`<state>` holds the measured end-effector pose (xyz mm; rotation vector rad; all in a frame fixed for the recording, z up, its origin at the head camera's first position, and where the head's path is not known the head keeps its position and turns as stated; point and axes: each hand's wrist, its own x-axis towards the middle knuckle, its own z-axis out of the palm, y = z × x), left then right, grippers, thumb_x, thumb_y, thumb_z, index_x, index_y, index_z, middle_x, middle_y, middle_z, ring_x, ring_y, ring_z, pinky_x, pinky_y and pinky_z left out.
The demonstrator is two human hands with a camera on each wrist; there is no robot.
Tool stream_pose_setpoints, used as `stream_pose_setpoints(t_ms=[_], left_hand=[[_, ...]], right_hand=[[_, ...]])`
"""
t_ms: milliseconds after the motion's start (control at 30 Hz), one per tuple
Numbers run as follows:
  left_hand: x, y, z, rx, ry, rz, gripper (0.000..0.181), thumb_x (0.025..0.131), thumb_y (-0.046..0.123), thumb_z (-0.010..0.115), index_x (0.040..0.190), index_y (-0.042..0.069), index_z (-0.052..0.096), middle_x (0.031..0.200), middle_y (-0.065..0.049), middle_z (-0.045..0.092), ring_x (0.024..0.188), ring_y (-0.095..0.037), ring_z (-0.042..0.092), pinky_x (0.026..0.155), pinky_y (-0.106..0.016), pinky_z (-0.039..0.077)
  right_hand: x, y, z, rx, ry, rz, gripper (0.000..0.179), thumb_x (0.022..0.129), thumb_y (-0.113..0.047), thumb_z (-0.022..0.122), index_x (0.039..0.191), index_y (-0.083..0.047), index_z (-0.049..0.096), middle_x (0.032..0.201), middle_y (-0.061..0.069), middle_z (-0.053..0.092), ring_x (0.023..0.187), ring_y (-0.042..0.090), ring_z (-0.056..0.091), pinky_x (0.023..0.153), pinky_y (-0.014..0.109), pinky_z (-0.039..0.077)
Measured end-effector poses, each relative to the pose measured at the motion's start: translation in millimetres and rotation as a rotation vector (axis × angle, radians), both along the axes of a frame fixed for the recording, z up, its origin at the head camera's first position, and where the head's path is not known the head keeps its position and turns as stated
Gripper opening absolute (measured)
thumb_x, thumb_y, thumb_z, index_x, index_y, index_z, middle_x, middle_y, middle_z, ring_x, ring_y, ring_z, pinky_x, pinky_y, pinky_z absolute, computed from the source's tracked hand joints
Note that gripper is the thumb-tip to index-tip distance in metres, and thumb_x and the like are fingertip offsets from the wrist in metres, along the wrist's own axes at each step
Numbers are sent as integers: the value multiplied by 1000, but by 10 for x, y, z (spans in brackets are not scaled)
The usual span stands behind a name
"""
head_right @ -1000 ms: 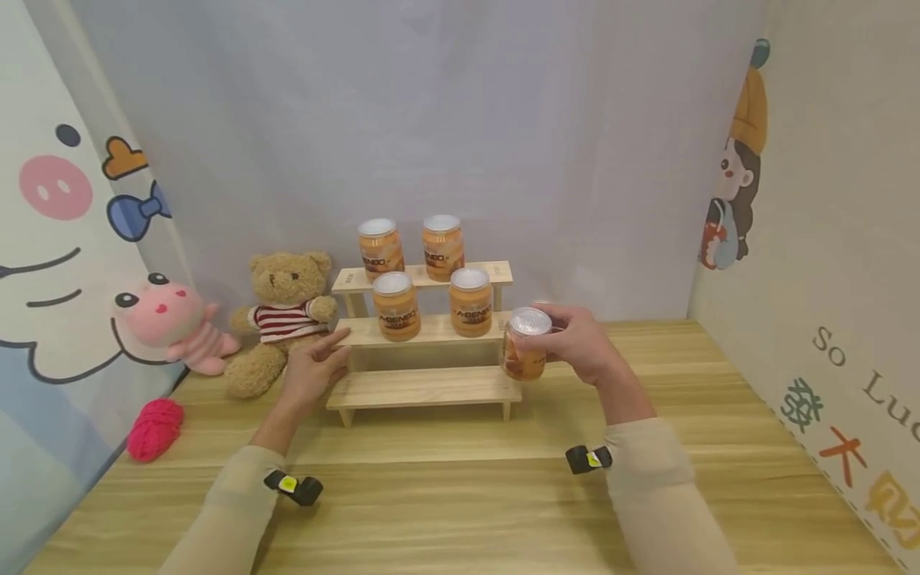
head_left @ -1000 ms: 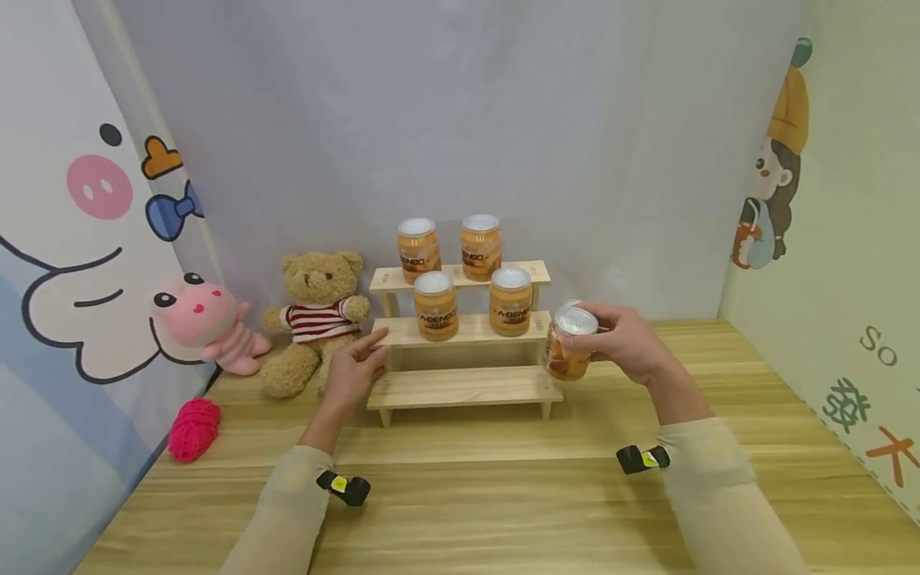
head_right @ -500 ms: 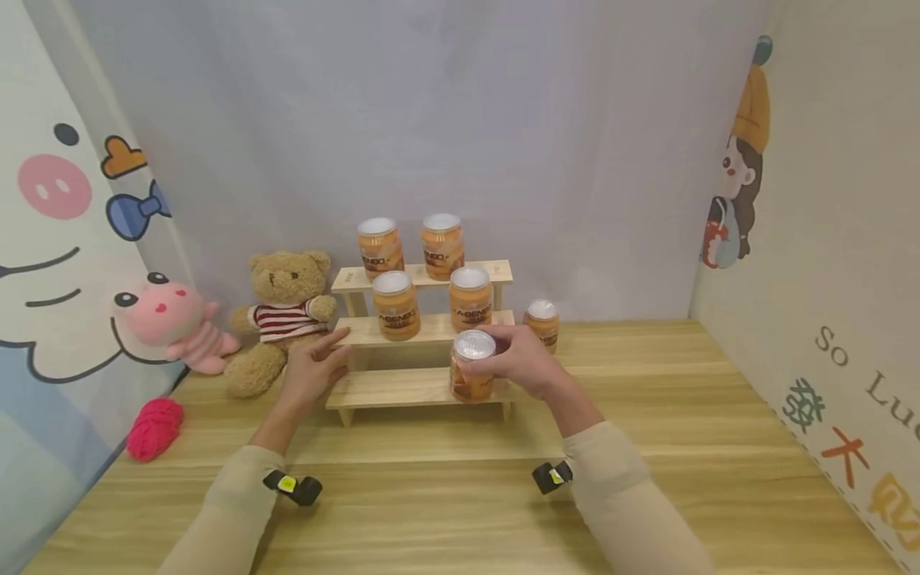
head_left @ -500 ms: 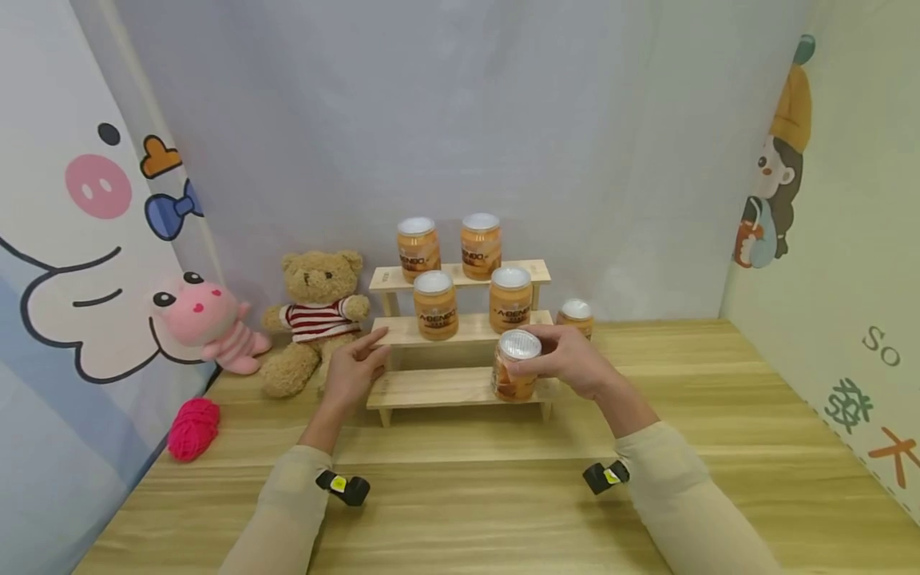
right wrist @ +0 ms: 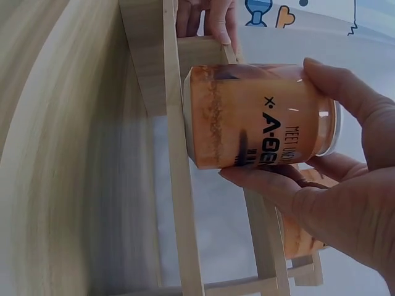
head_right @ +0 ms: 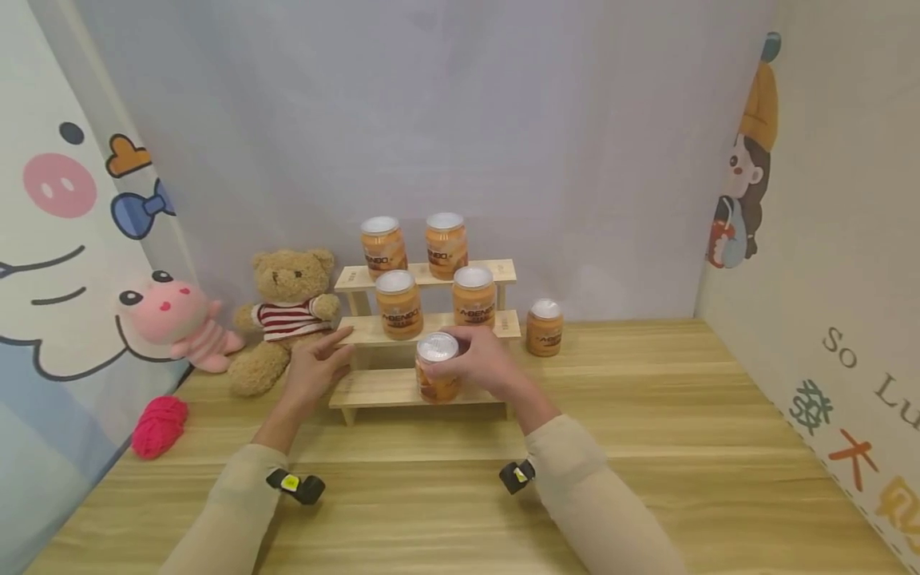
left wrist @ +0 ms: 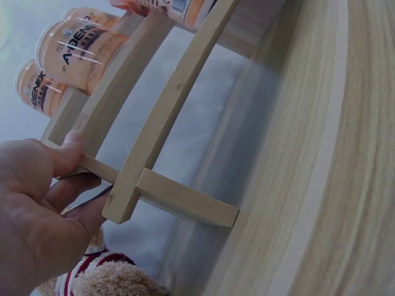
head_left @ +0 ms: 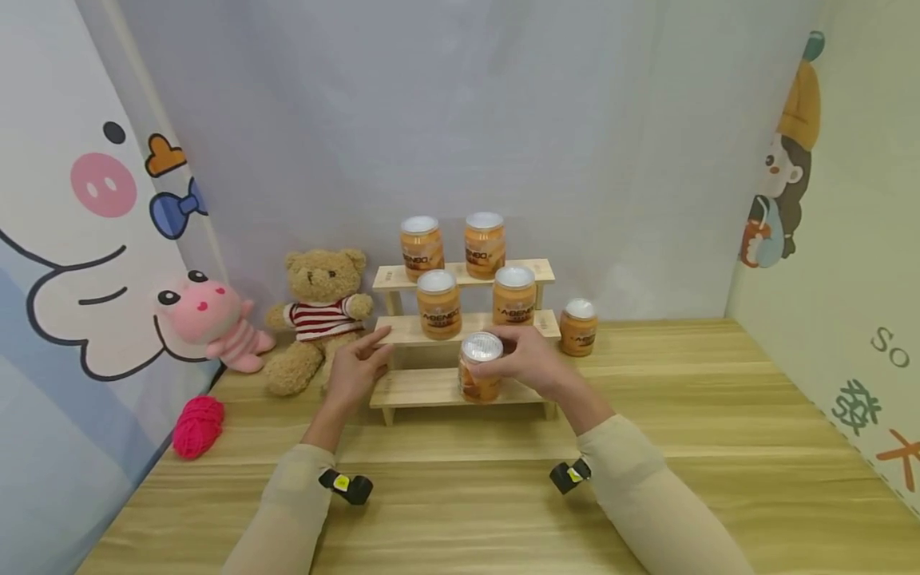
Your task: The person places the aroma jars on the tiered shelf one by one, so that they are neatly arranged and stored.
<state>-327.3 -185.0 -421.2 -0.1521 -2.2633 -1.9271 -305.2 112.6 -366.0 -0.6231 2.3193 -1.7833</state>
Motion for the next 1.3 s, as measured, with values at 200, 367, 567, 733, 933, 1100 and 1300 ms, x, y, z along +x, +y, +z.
stream_pose_setpoints(t_ms=[200,367,567,733,933,1100,1300], left_hand=[[2,2,12,13,0,5,44,100,12,65,143,8,57,123,-29,62,105,-29,64,82,-29,57],[-3,1,9,15,-6,12,43,99,12,65,142,8,58,121,-29,62,96,-17,65,80,-28,57],[5,2,20,6,-10,12,43,100,12,65,142,8,58,123,-29,62,98,-20,65,79,-26,57],[7,4,24,17,-15,4,44,100,13,64,143,9,57,124,-29,62,110,-35,62,81,-27,57],[7,-1,17,10,-19,3,44,100,14,64,143,11,57,125,-28,62,106,-28,64,81,-26,57],[2,0,-2,8,-16,0,43,100,15,64,143,11,58,125,-29,61,109,-32,63,81,-26,56],[1,1,-4,-2,-7,-1,44,100,16,64,143,11,58,124,-29,62,110,-36,62,82,-28,57]], right_hand=[[-35,-119,20,34,11,4,59,76,-15,89,130,-5,66,113,10,69,103,24,64,90,38,53],[-56,-212,12,21,21,8,60,76,-12,89,130,-3,66,112,9,69,102,23,64,89,37,54],[-74,-270,-22,2,45,0,58,75,-12,90,128,-4,68,112,9,70,101,23,65,87,37,54],[-68,-287,-31,2,62,-21,56,75,-13,90,126,-4,69,109,9,71,99,23,65,84,37,55],[-66,-311,-28,18,81,-20,53,74,-16,91,123,-6,70,107,8,71,97,22,65,82,36,55],[-73,-354,-35,28,88,-7,53,75,-18,91,123,-7,70,107,6,71,97,22,65,82,36,55],[-78,-441,-23,54,80,-9,59,75,-21,91,127,-6,68,109,6,71,99,21,65,84,37,54]])
